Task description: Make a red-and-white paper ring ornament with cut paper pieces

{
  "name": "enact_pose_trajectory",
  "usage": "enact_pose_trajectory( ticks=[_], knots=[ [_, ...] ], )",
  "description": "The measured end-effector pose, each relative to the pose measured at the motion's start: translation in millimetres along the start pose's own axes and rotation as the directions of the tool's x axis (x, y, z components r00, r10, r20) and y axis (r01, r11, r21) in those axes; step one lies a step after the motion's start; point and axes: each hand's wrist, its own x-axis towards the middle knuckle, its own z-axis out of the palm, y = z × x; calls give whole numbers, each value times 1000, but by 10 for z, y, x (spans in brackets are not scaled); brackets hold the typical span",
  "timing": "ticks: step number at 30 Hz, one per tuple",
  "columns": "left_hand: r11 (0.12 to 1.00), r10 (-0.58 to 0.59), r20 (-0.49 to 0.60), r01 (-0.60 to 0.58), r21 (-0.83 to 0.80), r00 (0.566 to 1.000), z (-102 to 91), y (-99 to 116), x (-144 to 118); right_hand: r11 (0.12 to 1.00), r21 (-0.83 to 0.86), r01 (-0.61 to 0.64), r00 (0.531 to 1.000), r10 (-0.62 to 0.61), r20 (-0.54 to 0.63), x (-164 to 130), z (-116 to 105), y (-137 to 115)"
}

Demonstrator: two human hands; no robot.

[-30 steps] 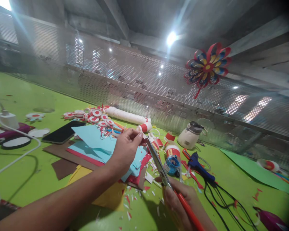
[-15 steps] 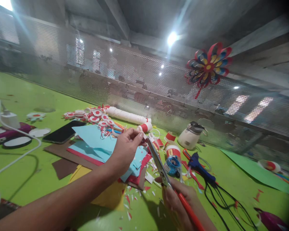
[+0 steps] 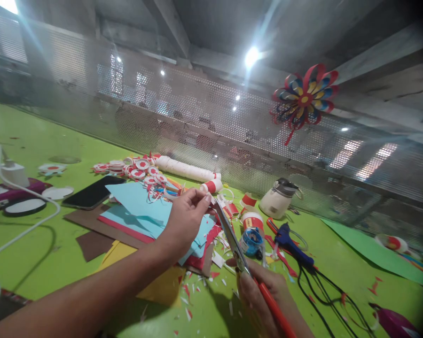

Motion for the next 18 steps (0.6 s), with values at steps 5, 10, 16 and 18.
enact_pose_trajectory(
  ticks=[5, 10, 16, 18],
  knots=[
    [1000, -1, 8, 1, 6, 1000, -2, 10, 8, 1000, 10, -6, 1000, 6, -9, 1, 2, -13],
    [1000, 5, 4, -5, -7, 1000, -2, 6, 0, 1000, 18, -21, 1000, 21, -16, -7, 11, -25],
    [1000, -4, 7, 4, -8, 1000, 1, 31, -17, 1000, -12, 8, 999, -8, -35, -4, 16, -30],
    [1000, -12, 2, 12, -2, 1000, 2, 36, -15, 999, -35, 15, 999, -16, -34, 2, 10, -35]
  ],
)
